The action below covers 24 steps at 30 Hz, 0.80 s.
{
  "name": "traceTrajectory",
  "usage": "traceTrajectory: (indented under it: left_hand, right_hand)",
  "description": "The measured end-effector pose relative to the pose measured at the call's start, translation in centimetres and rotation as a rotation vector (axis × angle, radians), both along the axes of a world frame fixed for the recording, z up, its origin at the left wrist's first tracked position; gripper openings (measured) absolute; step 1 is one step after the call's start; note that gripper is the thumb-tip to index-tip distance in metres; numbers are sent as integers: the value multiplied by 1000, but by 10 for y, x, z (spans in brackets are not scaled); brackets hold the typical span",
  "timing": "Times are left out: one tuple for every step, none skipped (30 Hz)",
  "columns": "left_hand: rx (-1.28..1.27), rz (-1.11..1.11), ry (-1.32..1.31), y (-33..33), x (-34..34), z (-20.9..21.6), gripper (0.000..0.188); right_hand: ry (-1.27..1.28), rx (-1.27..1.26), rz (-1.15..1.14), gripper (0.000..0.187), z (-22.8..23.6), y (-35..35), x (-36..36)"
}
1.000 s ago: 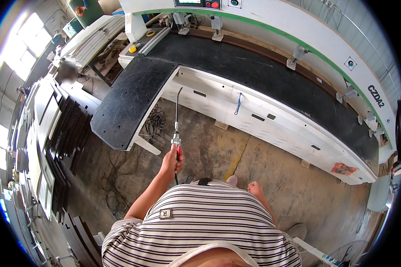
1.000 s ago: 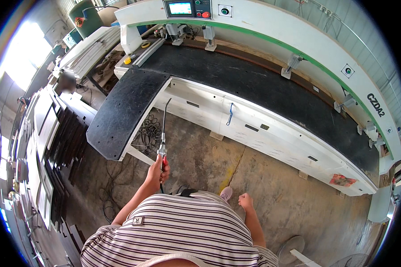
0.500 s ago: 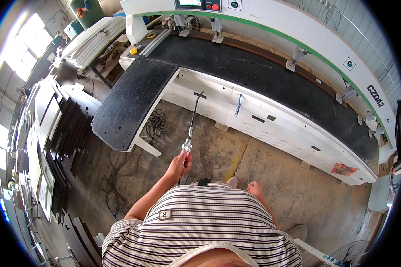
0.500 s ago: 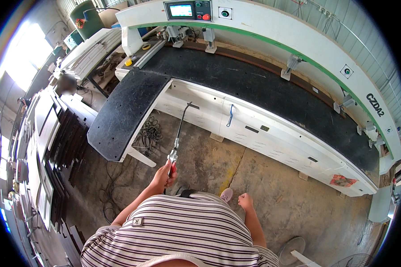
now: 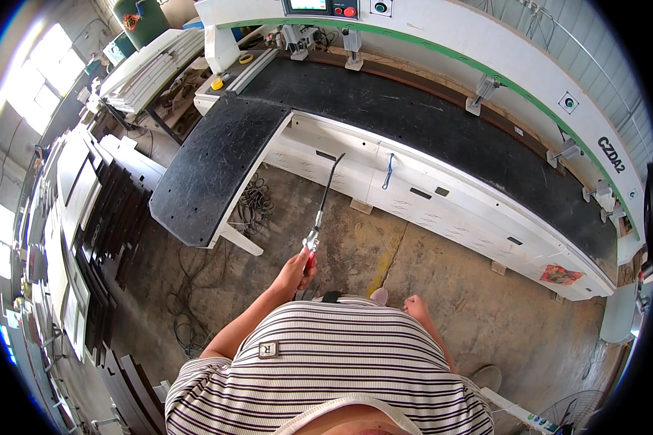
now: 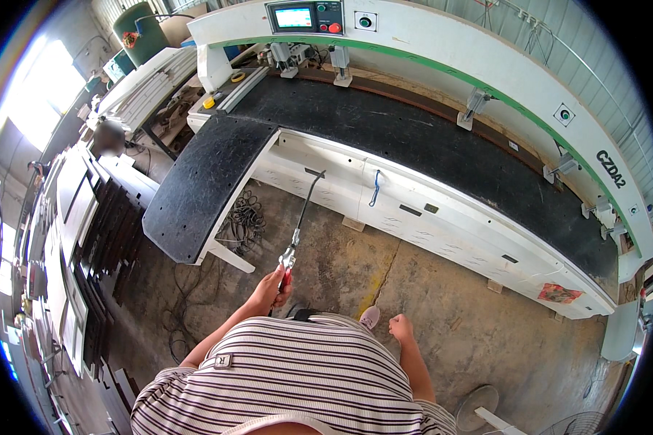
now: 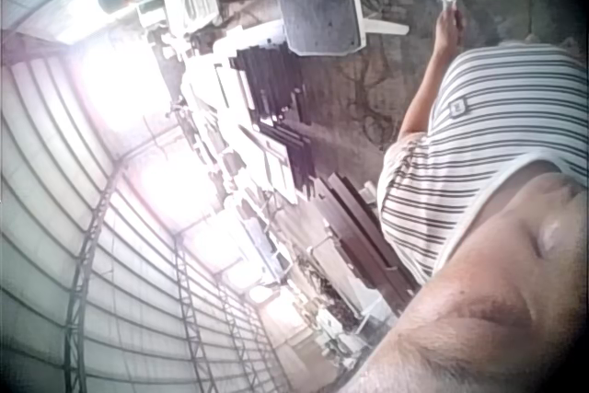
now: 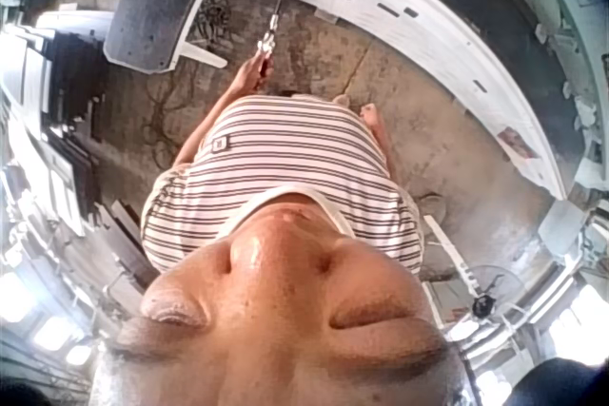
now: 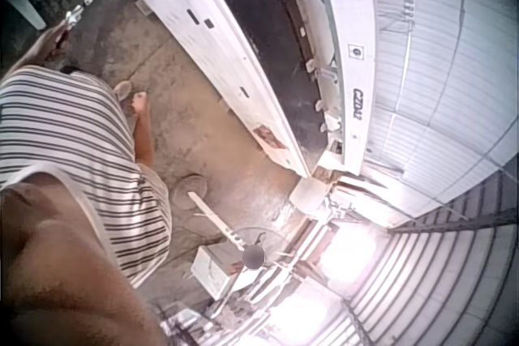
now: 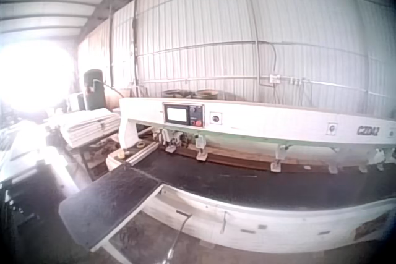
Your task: The person uses an air blow gun to clean dust from a wood-cutting machine, then picks up a long wooden board from a stack and moves it to another location in the workshop.
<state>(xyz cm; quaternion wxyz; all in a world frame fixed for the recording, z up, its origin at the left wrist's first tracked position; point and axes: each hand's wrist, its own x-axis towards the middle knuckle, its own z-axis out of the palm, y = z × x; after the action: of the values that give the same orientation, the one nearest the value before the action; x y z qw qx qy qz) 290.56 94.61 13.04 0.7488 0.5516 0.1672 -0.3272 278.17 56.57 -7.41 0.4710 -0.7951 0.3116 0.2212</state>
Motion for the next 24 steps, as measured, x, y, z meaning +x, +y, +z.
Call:
traceTrajectory:
  left_hand:
    - [0,-3,1,0,0,0,43]
    - [-1,-5,2,1,0,-1,43]
    - [-1,-8,3,1,1,-2,43]
    - [2,0,15,1,1,0,43]
    - [6,8,28,0,1,2,43]
    - [10,17,41,0,1,3,42]
    - [2,47,48,0,1,2,42]
    - [-6,77,55,1,1,-1,42]
    - [-14,108,62,2,1,-2,42]
    - [5,135,55,2,2,-1,42]
    - [24,162,48,2,2,3,41]
    - [43,189,42,3,2,4,41]
    - [49,224,41,5,3,2,42]
    - [42,257,50,7,4,0,42]
    - [35,289,60,10,6,0,42]
    - [29,322,69,13,7,-1,43]
    - [27,355,52,15,8,-3,43]
    - [38,383,55,18,10,-5,43]
    - [48,412,58,21,11,-8,44]
    - [59,440,61,23,13,-9,44]
    - [72,441,35,25,13,-10,44]
    - [64,447,30,26,14,-8,44]
    - [56,454,26,26,14,-6,44]
    - [48,460,21,26,15,-4,44]
  right_hand:
    - [7,-9,5,17,2,0,1]
    - [16,-16,9,18,3,0,2]
    - [24,-23,14,18,5,0,3]
    - [34,-31,19,18,6,1,4]
    - [40,-32,13,18,8,1,5]
    - [47,-33,8,18,9,2,5]
    - [53,-34,3,18,10,2,6]
    - [49,-41,9,18,12,3,6]
    - [46,-47,14,19,13,4,6]
    - [43,-54,18,19,12,4,6]
    - [41,-44,14,19,11,4,6]
    - [39,-33,10,19,11,5,6]
    - [37,-23,5,19,8,5,6]
    - [32,-24,21,19,5,4,6]
    - [26,-25,37,19,3,3,6]
    - [21,-26,54,19,0,2,6]
    - [17,-29,52,19,-2,2,6]
    - [14,-32,49,19,-4,1,5]
    - [10,-36,47,19,-5,1,5]
    - [5,-34,41,19,-6,1,5]
    - [0,-32,34,19,-6,1,5]
    - [-5,-30,29,19,-7,0,5]
    - [-6,-26,25,19,-8,0,5]
    - [-6,-23,21,19,-8,-1,5]
